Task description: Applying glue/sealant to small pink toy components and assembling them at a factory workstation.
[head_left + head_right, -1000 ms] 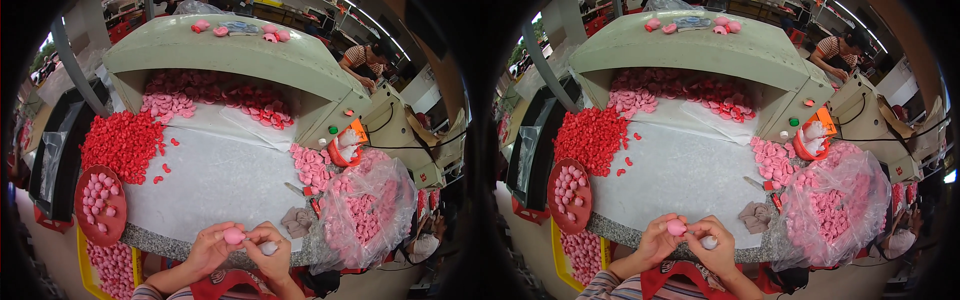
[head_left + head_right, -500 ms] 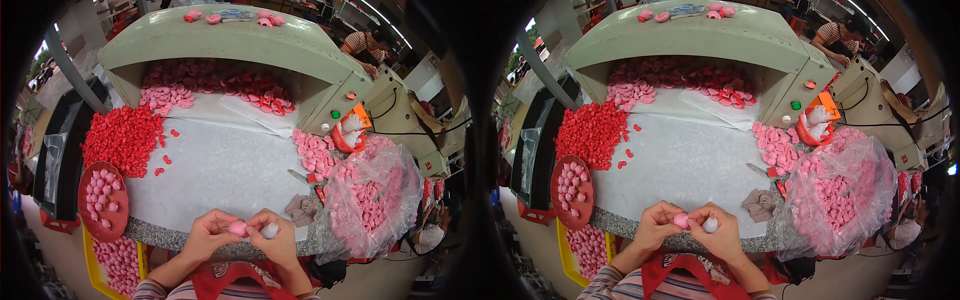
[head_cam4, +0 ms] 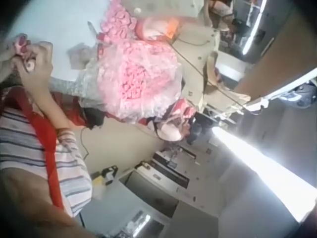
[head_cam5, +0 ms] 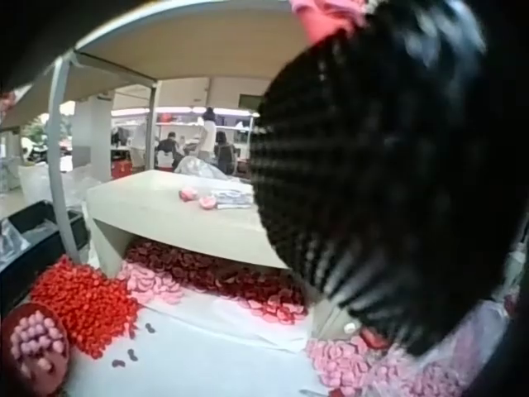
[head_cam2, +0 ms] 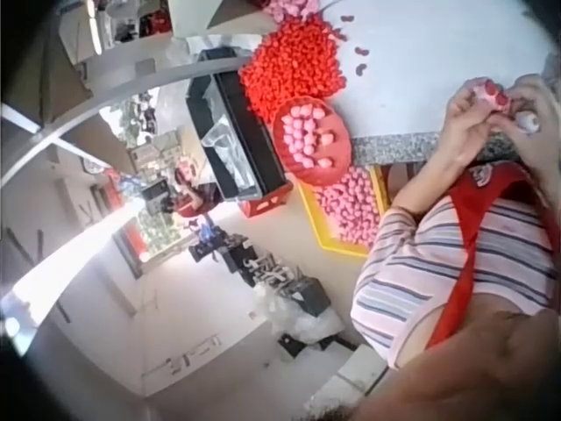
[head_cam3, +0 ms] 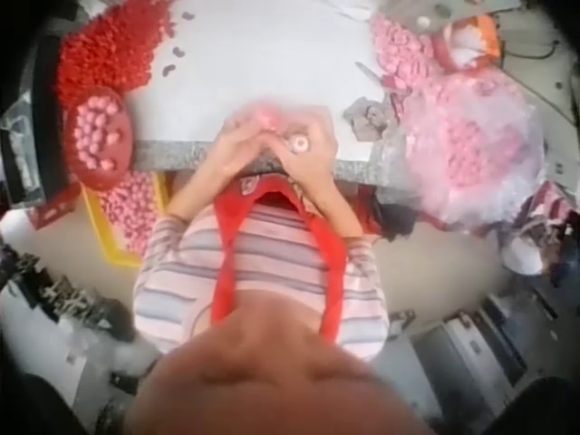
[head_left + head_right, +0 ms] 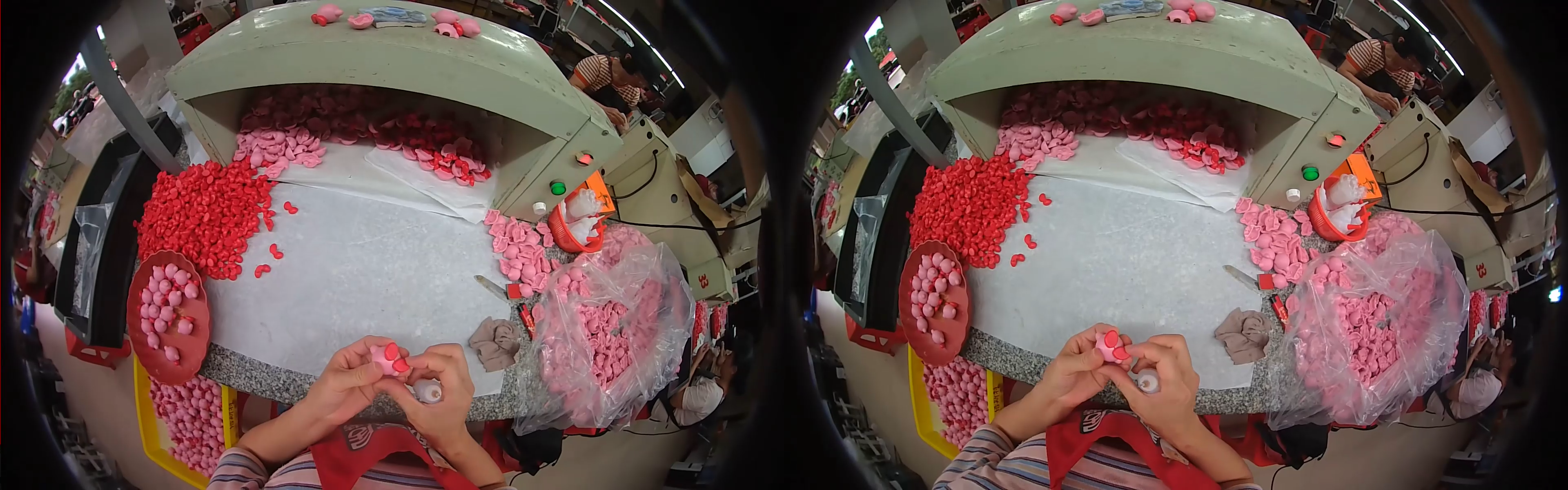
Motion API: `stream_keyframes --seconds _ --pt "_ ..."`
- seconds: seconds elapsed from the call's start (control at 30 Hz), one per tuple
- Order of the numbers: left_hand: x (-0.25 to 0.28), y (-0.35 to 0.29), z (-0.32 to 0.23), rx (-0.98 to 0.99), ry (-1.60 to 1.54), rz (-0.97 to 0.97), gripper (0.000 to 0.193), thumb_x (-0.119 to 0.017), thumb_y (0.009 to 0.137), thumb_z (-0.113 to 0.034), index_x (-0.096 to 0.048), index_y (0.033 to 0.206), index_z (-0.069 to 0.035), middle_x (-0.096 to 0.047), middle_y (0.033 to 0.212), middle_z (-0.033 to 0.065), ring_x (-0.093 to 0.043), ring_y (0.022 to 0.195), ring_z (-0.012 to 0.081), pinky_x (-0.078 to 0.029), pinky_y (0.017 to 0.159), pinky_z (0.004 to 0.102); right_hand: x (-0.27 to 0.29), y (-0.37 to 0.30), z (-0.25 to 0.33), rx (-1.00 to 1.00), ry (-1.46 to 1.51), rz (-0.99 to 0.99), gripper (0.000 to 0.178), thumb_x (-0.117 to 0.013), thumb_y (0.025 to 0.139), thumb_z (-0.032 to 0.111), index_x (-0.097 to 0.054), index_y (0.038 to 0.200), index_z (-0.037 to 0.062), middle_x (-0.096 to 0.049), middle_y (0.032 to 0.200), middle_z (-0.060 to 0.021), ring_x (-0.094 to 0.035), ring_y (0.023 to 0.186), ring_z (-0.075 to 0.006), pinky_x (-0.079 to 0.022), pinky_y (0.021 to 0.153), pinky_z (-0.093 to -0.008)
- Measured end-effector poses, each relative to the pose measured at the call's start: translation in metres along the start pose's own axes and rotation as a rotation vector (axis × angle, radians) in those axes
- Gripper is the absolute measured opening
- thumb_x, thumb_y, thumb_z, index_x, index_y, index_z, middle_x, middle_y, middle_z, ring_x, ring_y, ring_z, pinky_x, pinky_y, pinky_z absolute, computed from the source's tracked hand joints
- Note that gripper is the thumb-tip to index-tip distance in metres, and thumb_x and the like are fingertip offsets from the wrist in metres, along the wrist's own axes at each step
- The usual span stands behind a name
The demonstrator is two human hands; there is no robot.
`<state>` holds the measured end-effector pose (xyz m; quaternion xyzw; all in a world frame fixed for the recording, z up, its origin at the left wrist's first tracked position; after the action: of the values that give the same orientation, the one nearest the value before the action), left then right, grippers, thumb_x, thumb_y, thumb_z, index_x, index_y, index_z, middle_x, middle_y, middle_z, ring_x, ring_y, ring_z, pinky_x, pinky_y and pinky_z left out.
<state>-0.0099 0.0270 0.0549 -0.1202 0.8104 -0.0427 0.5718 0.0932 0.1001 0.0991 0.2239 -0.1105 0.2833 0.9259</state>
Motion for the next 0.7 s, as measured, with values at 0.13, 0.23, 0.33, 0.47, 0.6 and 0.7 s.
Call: stream_keyframes --seconds 0.13,0.23,0.33,0.47,0.6,0.7 --pt "0.004 0.0 0.0 -0.03 0.053 0.066 0.037 -0.061 0.079 -0.01 -0.047 0.112 -0.001 -0.054 0.107 0.0124 -0.054 0.098 0.0228 -0.044 0.086 0.0339 0.001 0.005 0.0 -0.066 0.044 0.041 0.039 -0.078 0.057 0.0 -0.054 0.087 0.0042 -0.048 0.084 -0.0068 -0.053 0.059 -0.0091 -0.044 0.051 -0.0198" --pt "0.002 0.0 -0.002 -0.045 0.032 0.099 0.034 -0.053 0.081 0.002 -0.046 0.114 0.002 -0.054 0.108 0.0128 -0.054 0.101 0.0236 -0.044 0.088 0.0353 0.003 0.006 0.001 -0.056 0.039 0.068 0.036 -0.078 0.056 0.0 -0.056 0.085 0.004 -0.049 0.083 -0.007 -0.053 0.061 -0.0097 -0.045 0.052 -0.02" --pt "0.001 -0.001 -0.005 -0.03 0.09 0.085 0.033 -0.054 0.08 0.003 -0.048 0.113 0.002 -0.054 0.106 0.0118 -0.055 0.1 0.0227 -0.045 0.087 0.0345 0.004 0.009 0.003 -0.041 0.05 0.076 0.032 -0.077 0.056 0.0 -0.058 0.081 0.0038 -0.051 0.082 -0.007 -0.054 0.062 -0.012 -0.044 0.052 -0.0215" --pt "0.007 0.0 -0.008 -0.017 0.146 0.113 0.032 -0.054 0.08 0.004 -0.049 0.112 0.003 -0.055 0.105 0.0109 -0.055 0.099 0.0215 -0.045 0.087 0.0334 0.004 0.011 0.006 0.005 0.027 0.06 0.029 -0.077 0.056 0.0 -0.06 0.078 0.0043 -0.054 0.079 -0.0073 -0.055 0.063 -0.0148 -0.044 0.053 -0.0237" --pt "0.01 0.002 -0.006 -0.02 0.141 0.116 0.03 -0.056 0.079 0.002 -0.05 0.109 0.002 -0.056 0.102 0.0096 -0.056 0.097 0.0197 -0.045 0.085 0.0313 0.003 0.012 0.002 0.012 0.024 0.079 0.028 -0.077 0.056 0.001 -0.06 0.078 0.0042 -0.056 0.078 -0.0077 -0.055 0.064 -0.0152 -0.044 0.053 -0.0241" --pt "0.011 0.002 -0.005 -0.024 0.153 0.102 0.028 -0.057 0.079 0.0 -0.051 0.107 0.002 -0.056 0.1 0.0089 -0.056 0.096 0.0188 -0.046 0.084 0.0305 0.002 0.012 0.003 -0.031 0.025 0.106 0.027 -0.077 0.056 0.001 -0.06 0.077 0.0041 -0.056 0.077 -0.0076 -0.055 0.063 -0.0147 -0.044 0.053 -0.0238"
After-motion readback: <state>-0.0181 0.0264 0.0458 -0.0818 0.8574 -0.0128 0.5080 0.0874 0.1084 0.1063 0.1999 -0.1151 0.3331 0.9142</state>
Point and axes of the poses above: each hand's wrist, its own y-axis towards the middle knuckle, its own x-axis out of the back of the hand, z = x × y, the point moved 3 cm from there along y, towards the middle knuckle
